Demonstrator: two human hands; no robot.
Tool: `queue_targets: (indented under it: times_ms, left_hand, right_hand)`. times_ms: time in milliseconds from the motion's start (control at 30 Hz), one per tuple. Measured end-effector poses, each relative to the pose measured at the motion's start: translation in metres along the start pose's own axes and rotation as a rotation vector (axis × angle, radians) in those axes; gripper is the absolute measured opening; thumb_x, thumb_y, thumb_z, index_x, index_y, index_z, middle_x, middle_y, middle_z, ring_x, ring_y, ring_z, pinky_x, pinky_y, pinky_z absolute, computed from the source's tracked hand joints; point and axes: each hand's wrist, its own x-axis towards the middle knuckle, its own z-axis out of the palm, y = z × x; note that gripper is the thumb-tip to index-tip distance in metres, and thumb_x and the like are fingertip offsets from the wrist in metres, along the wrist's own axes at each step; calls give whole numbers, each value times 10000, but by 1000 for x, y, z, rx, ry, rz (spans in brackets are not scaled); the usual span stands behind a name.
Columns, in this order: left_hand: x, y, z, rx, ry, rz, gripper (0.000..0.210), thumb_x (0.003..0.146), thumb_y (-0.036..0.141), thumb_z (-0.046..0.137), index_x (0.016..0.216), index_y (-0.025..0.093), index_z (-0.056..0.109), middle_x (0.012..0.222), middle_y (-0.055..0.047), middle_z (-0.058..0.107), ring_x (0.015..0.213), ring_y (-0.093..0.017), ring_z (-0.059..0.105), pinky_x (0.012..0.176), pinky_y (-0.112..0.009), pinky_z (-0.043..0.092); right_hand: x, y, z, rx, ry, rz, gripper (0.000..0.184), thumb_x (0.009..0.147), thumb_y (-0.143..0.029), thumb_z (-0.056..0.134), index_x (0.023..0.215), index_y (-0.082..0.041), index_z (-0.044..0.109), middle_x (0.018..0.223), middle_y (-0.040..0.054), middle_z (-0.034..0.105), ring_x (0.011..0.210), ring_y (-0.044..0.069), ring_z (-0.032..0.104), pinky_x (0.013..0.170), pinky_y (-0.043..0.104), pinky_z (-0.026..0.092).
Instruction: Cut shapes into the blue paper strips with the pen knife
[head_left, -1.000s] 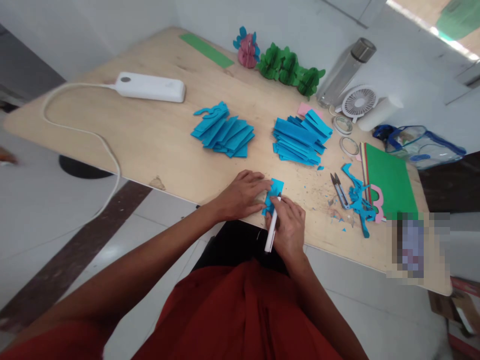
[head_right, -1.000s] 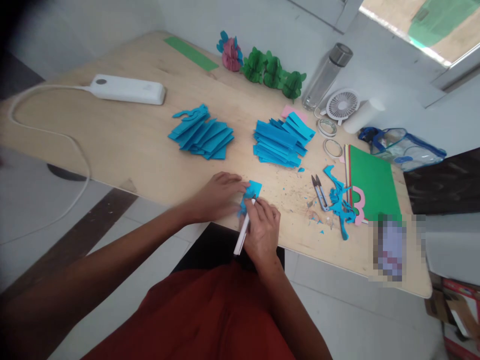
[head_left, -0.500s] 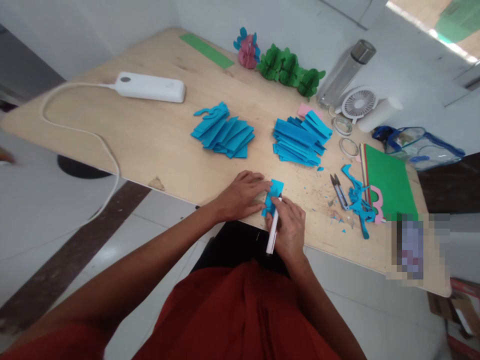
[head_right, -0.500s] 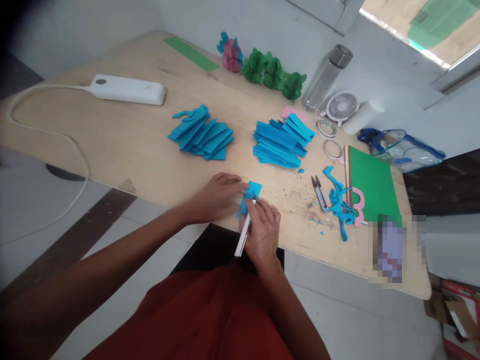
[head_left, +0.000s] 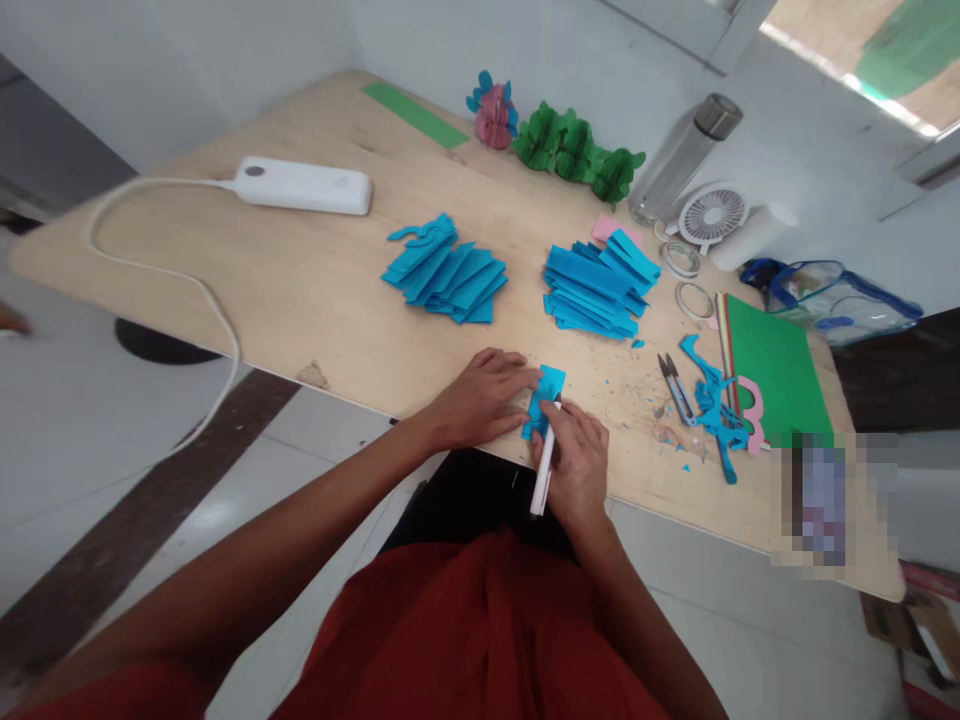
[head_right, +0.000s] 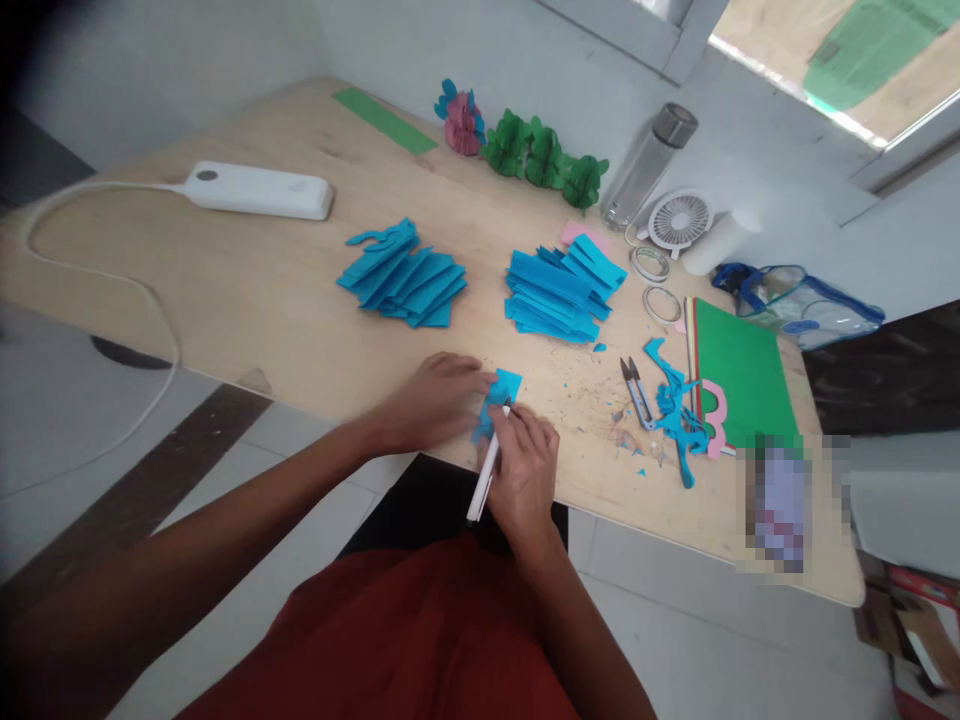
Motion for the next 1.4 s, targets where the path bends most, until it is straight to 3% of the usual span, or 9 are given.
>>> queue_targets:
  times_ms: [533, 833, 1400]
  left_hand:
    - [0, 1, 2, 21, 33, -10, 394, 854, 308, 625, 1228, 199, 567, 1308, -78, 629, 1296, -281, 486, 1121, -454, 321]
    - [0, 1, 2, 17, 37, -8, 387, 848, 311, 639, 1212, 196, 575, 1300, -75, 635, 1291, -282, 490, 1115, -456, 326]
    - [-1, 1, 3, 9, 45, -21, 402, 853, 343, 653, 1220, 201, 568, 1292, -70, 636, 1302, -277, 476, 1120, -441, 306]
  right_hand:
    - [0, 0, 0, -20, 9, -3, 293, 967, -221, 535, 1249, -185, 605, 1162, 109, 725, 1177, 262, 608, 965, 418, 410]
    - [-1, 1, 0, -11, -20, 20, 369, 959, -118, 471, 1291, -229, 588, 1163, 88, 726, 1202, 256, 596, 963, 422, 406]
    - [0, -1, 0, -23, -12, 23, 308, 965, -212, 534, 1262, -194, 611, 1143, 119, 723, 1182, 262, 600, 944, 415, 420]
